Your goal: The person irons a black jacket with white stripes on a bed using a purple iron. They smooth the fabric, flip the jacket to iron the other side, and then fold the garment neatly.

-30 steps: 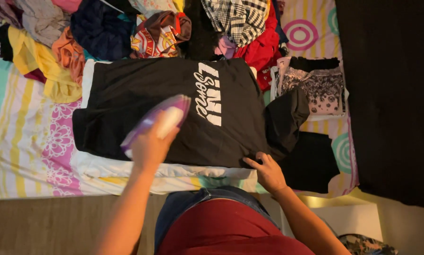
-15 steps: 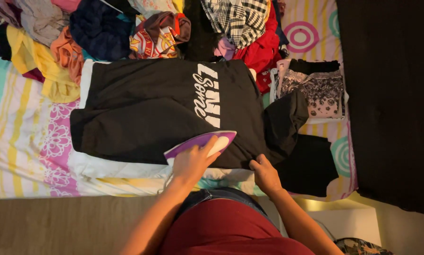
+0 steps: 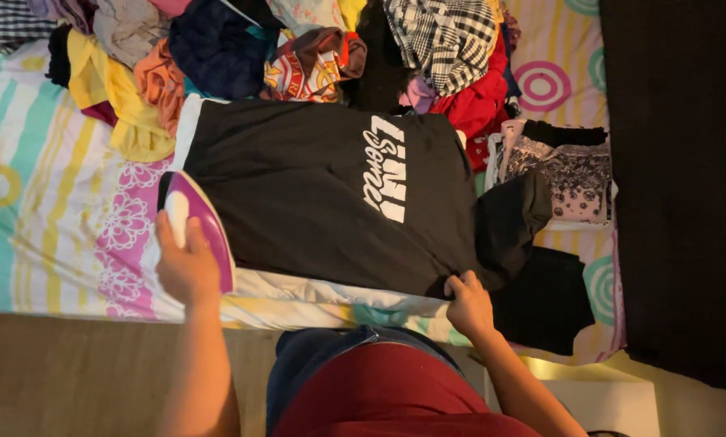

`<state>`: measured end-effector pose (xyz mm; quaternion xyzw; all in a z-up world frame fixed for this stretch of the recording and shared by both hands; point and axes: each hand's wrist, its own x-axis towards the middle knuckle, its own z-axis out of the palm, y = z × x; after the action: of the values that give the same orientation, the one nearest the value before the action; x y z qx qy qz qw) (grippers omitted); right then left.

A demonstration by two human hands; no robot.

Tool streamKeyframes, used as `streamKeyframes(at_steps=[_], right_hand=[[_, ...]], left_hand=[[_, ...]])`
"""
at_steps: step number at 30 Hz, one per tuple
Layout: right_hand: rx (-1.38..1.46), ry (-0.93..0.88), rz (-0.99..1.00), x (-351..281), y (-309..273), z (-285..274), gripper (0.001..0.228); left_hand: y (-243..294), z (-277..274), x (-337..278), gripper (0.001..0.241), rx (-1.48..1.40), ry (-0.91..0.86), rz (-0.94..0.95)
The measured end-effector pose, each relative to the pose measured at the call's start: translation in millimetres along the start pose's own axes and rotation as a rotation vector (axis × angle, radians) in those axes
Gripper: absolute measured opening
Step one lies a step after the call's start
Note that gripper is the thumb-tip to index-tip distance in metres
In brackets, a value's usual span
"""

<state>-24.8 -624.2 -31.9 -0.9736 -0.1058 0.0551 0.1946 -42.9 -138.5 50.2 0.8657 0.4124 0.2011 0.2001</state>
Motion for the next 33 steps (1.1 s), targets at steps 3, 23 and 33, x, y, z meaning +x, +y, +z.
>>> streamKeyframes(at_steps=[3,23,33], right_hand=[[-0.018,0.137,-0.092,7,-35,-9,0.027],[-0.323,-0.013,-0.024,80,-198,64,0.061],[-0.291,-0.041,0.064,109,-254,93,0.075]], left_hand=[[17,5,-20,0.056,-0.163,0.07,0.252],[-60,-9,61,0.038,0.119,-0.011,0.464],[-45,-8,39,0.036,-0.212,-0.404,0.874]])
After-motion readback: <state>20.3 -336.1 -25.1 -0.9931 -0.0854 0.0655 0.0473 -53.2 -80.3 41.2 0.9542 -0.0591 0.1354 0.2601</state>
